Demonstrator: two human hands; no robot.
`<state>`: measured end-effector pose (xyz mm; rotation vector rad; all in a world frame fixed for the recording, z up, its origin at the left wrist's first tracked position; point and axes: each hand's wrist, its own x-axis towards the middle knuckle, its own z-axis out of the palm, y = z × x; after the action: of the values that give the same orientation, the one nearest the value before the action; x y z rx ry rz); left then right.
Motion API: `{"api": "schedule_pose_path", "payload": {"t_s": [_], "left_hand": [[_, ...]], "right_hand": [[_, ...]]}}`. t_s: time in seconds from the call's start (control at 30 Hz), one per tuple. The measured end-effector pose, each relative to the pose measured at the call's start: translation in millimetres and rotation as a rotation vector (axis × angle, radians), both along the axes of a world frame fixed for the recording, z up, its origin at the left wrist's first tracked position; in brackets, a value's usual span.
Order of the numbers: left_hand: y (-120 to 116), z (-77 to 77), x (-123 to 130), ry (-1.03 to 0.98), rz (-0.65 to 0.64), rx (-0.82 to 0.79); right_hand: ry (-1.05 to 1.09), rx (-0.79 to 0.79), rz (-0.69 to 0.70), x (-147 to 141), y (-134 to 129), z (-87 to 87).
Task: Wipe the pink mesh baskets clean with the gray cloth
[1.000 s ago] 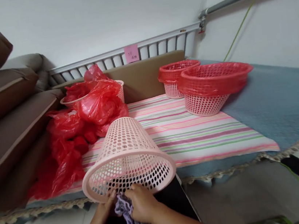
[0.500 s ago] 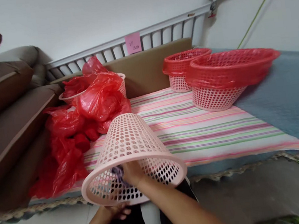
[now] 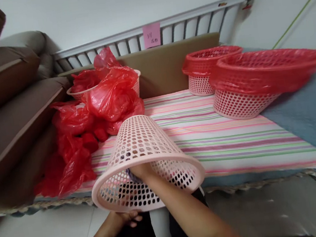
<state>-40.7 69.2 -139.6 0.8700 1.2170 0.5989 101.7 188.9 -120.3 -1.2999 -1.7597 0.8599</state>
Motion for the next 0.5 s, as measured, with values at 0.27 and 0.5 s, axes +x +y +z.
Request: {"api": "schedule_pose_path", "payload": {"t_s": [0.27, 0.5], "left_hand": [[7, 9.9, -5, 0.223, -0.071, 0.258], [-14, 34.3, -1, -0.025, -0.036, 0.213]], "right_hand": [[-0.340, 0.088, 0.300, 23, -103, 6.5], [-0.487, 0.020, 0.360, 27, -111, 16.6]]}}
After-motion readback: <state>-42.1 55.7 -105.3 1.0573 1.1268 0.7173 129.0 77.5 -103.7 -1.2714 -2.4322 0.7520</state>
